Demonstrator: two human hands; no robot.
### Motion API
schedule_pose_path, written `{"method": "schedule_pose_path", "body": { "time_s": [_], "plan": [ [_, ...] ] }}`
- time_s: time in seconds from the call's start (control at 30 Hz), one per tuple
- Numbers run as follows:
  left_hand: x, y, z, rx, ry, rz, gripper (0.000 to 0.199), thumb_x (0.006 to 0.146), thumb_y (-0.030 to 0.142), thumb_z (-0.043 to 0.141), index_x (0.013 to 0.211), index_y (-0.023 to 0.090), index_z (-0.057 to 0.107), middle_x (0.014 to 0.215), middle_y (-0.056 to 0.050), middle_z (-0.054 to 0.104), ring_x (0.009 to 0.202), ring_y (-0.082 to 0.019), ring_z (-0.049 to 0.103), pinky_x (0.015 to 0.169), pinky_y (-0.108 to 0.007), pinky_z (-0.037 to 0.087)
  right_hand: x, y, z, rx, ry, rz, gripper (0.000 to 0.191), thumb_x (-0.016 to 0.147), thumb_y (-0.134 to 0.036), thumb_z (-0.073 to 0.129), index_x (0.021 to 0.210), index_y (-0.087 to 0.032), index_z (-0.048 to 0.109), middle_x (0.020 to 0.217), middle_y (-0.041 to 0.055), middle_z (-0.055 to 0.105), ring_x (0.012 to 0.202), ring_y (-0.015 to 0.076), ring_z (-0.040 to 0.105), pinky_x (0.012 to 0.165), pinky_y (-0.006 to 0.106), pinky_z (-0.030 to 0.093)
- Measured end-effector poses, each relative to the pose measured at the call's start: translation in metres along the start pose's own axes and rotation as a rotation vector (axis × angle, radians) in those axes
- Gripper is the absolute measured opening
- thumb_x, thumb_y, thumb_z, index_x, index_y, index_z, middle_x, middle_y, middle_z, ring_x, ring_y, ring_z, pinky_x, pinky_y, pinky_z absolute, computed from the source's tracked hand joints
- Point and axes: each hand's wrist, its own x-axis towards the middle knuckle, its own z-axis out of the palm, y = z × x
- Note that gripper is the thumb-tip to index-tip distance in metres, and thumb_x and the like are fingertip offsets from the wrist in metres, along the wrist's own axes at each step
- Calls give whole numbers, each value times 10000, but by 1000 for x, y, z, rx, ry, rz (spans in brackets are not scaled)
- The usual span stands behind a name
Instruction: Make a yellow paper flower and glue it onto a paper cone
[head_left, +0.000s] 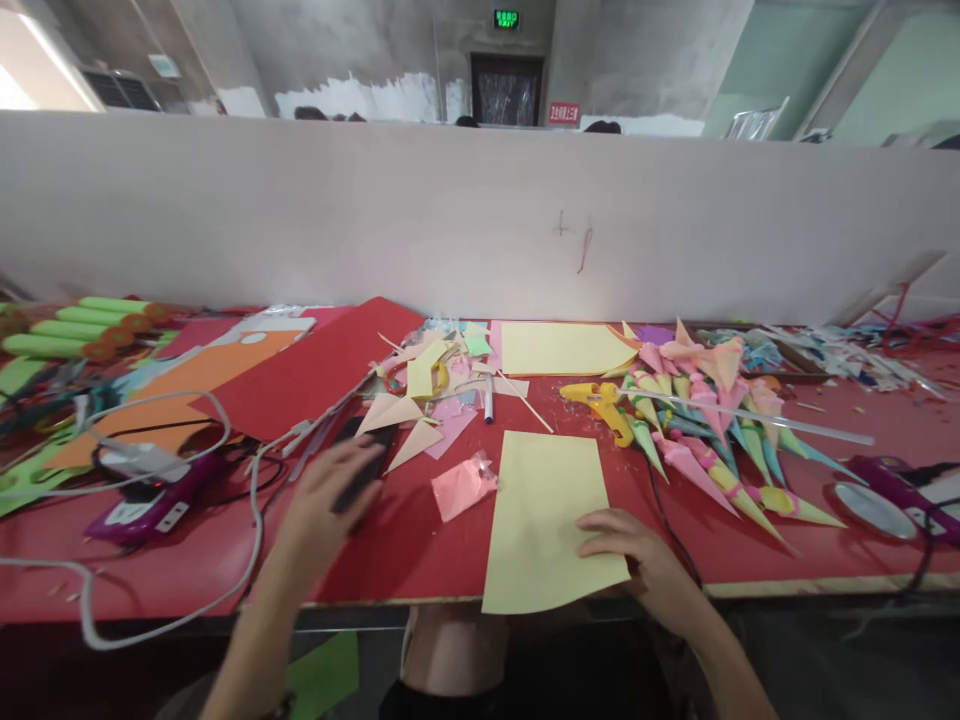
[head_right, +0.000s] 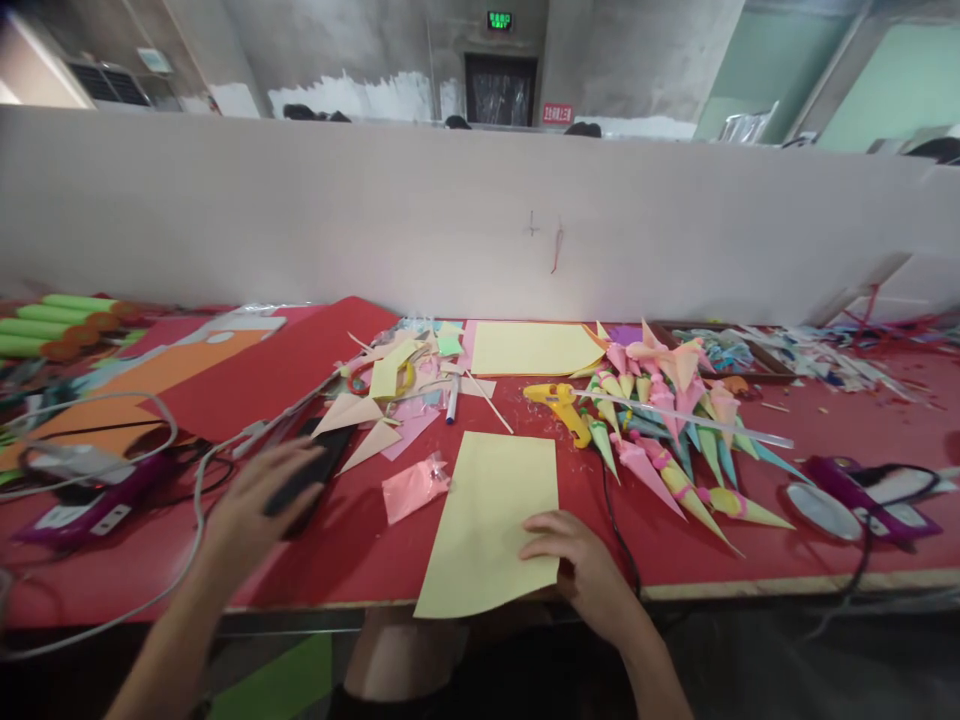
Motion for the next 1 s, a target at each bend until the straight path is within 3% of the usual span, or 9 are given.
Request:
{"method": "schedule_pose_path", "body": {
  "time_s": [0.03,0.07,0.17,0.23,0.33,0.53,1.0],
  "plan": [
    [-1,-20,-9,41,77,-67,388,803,403,400,1141,224,465,1210,-75,460,1143,-237,409,994,-402,310,0,1,0,2,-3,-9,166,738,-301,570,854,-220,657,1055,104,565,994,228,512,849,361,413],
    [-4,-38,-16,69,36,-125,471,792,454,384,1193,209,417,1270,-84,406,1179,-255,366,1011,-424,275,0,2,-1,3,-3,-14,175,743,-322,563,853,-223,655,1051,103,567,990,231,513,846,364,414],
    [-15,-76,-25,132,-265,-283,699,678,594,425,1238,178,387,1330,-103,347,1234,-331,267,998,-478,265,0,1,-1,1,-6,-23,203,770,-358,520,869,-230,643,1056,102,565,999,236,508,851,376,405],
    [-21,-86,-22,158,-369,-343,750,644,614,444,1254,182,379,1367,-105,294,1265,-346,188,1003,-490,241,-1,0,-1,-7,-10,-24,209,774,-360,511,880,-231,637,1065,102,560,1011,239,500,860,384,397],
    [-24,-87,-16,152,-441,-366,755,670,599,422,1294,186,321,1389,-101,254,1283,-306,159,1022,-465,211,-1,-1,-1,-20,-14,-12,207,772,-348,513,894,-228,629,1074,106,552,1025,240,492,868,383,392],
    [-24,-85,-11,212,-474,-405,814,654,588,433,1314,136,280,1387,-135,244,1279,-308,168,1014,-479,194,-1,0,-1,-29,-11,-2,209,764,-340,518,896,-223,631,1064,106,559,1017,239,501,868,377,392],
    [-28,-93,-7,246,-450,-325,715,682,549,435,1286,181,328,1376,-124,279,1268,-304,207,1002,-491,190,1,-10,-2,-23,-11,31,184,716,-261,575,887,-217,627,1053,105,557,1000,244,502,861,372,391]
  ]
}}
